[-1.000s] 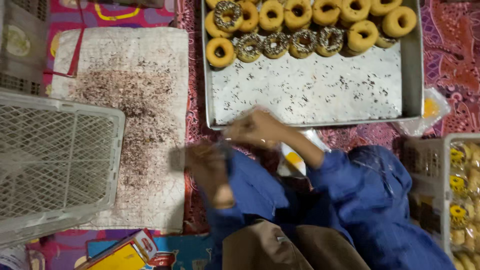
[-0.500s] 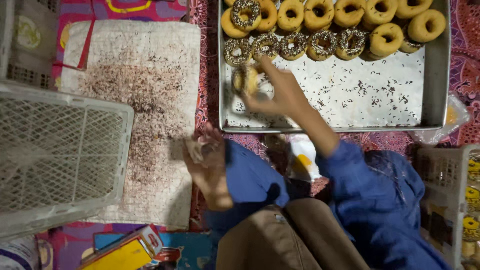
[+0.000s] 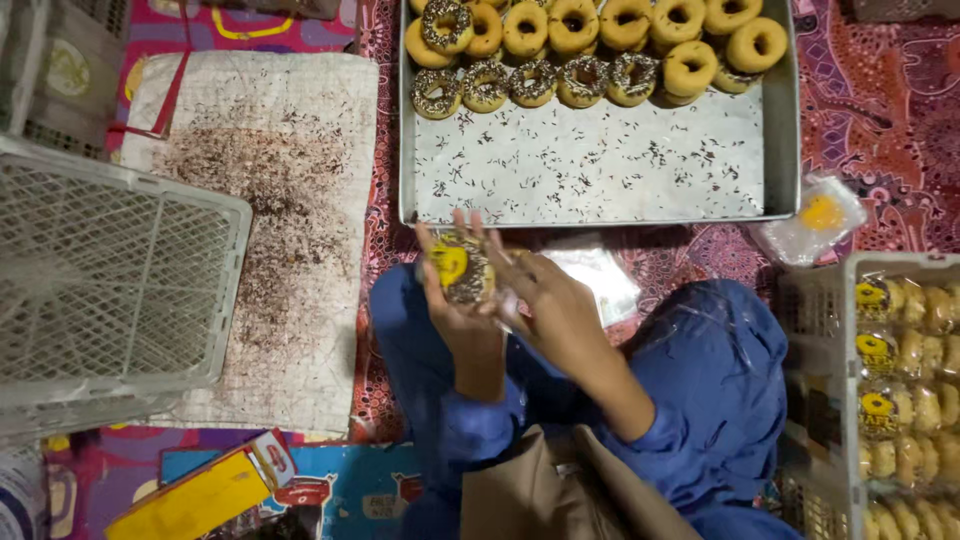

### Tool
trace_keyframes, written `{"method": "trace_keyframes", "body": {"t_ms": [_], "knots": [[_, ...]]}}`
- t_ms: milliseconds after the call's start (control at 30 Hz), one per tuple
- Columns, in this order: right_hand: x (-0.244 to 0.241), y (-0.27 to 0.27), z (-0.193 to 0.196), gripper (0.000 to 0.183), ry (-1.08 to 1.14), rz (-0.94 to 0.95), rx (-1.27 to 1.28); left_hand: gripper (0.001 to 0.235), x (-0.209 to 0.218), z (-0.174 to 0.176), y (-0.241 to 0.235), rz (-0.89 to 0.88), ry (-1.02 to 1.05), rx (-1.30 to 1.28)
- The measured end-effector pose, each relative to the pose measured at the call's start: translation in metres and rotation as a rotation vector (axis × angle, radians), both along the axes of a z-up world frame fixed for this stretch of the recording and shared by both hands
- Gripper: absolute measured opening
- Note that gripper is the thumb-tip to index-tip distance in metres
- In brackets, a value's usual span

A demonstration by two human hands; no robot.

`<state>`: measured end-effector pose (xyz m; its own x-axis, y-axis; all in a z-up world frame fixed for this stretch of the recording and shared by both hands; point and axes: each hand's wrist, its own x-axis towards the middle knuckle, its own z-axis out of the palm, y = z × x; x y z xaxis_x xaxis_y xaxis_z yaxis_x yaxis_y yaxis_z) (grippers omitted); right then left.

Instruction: The person picks doughnuts from a metal tray and places them into small plastic bags. They seal each bag and place it into a plastic crate. The process is repeated for multiple doughnuts.

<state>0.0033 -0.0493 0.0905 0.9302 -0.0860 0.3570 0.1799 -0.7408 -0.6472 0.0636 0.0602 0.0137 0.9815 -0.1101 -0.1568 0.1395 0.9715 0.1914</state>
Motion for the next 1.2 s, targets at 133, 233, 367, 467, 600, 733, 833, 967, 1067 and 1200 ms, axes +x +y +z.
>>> {"method": "trace_keyframes", "body": {"t_ms": [133, 233, 367, 467, 600, 733, 833, 967, 1067, 1200], "knots": [[-0.019, -0.021, -0.001, 0.029, -0.204, 0.110, 0.048, 0.056, -0.006, 0.007, 0.005, -0.073, 0.040, 0.026], [-0.033, -0.034, -0.007, 0.020, -0.500, 0.268, -0.265, 0.054, -0.024, 0.000, -0.010, -0.225, 0.057, -0.011], [-0.040, -0.053, 0.006, 0.018, -0.348, 0.271, -0.100, 0.046, -0.037, -0.007, -0.017, -0.072, -0.054, 0.653], [-0.039, -0.066, 0.026, 0.026, 0.067, 0.380, 0.247, 0.026, -0.049, -0.009, -0.001, -0.132, -0.476, 1.166], [-0.041, -0.071, 0.049, 0.026, 0.039, 0.389, 0.266, 0.009, -0.074, -0.009, 0.014, -0.635, -0.749, 1.321], [-0.045, -0.072, 0.072, 0.029, -0.163, 0.405, -0.136, 0.018, -0.076, -0.001, 0.010, -0.509, -0.903, 1.459], [-0.050, -0.076, 0.085, 0.038, -0.193, 0.468, -0.297, 0.011, -0.072, 0.011, 0.012, -0.184, -1.442, 1.557], [-0.057, -0.078, 0.068, 0.037, -0.200, 0.561, -0.262, 0.011, -0.076, 0.029, 0.020, -0.343, -1.333, 1.509], [-0.058, -0.093, 0.012, 0.030, -0.194, 0.515, -0.261, 0.009, -0.074, 0.034, 0.024, -0.344, -1.377, 1.634], [-0.042, -0.171, -0.078, 0.026, -0.122, 0.058, -0.432, 0.022, -0.059, 0.033, 0.039, 0.116, -1.520, 1.815]]}}
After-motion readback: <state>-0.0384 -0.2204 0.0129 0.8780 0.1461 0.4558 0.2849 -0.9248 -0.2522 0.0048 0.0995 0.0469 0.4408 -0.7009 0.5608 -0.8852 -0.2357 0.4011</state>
